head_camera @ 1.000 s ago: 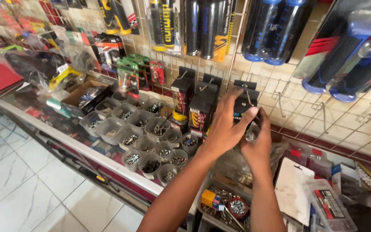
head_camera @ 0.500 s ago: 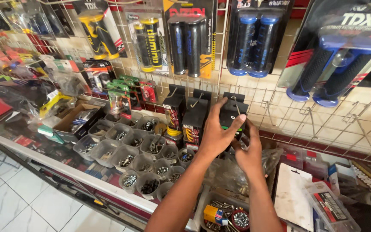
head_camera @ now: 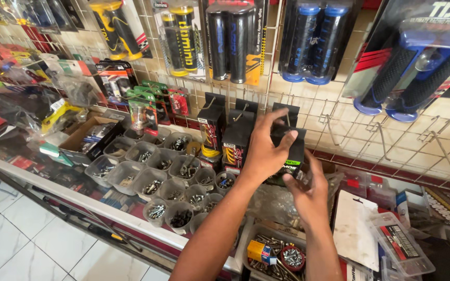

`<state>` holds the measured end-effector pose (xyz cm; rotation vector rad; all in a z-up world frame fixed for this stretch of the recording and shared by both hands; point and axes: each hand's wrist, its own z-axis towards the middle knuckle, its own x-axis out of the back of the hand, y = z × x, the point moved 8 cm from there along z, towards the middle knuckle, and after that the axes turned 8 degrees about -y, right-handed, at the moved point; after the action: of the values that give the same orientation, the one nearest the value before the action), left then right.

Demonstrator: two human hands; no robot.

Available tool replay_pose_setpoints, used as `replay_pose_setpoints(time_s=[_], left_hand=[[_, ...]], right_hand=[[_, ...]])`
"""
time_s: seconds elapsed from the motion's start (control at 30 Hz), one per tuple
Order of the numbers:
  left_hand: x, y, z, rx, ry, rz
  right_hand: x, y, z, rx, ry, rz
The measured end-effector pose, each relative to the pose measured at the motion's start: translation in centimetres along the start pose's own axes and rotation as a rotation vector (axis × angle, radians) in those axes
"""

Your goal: The person organizes boxes of motorcycle parts on a glass display counter by moving them from a shelf to the counter and arranging them.

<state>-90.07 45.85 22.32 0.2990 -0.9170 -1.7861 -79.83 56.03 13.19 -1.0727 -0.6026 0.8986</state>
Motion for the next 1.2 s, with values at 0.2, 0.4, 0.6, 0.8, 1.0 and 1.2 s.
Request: replay_pose_setpoints(time_s=[0.2,0.4,0.6,0.8,1.0,1.2], left_hand=[[0.3,0.3,0.4,0.072,-0.057,-0.019],[0.2,0.4,0.2,0.046,-0.093,-0.117],[0.6,0.1,-1.6,0.040,-0.082,-0.234],[0.9,-0.3,-6.4,0.193,-0.179,-0.569],[2.3,-0.9,-13.4,0.312,-0.199,-0.500],[5.2,-1.7,-19.0,0.365,-0.052,-0.409]], right_hand=[[-0.2,-1.9,-0.9,0.065,-0.005,-0.012],[-0.5,-2.8,-1.7,0.098,0.009,-0.004],[-0.5,-2.8,-2.7,0.051,0.006,-0.047],[-0.2,-1.6,-3.8,0.044,-0.043,0.068],[-1.4,1.9,-5.9,-0.022,-0.161,0.281],[-5.1,3.9,-7.7,0.072,-0.404,0.429]])
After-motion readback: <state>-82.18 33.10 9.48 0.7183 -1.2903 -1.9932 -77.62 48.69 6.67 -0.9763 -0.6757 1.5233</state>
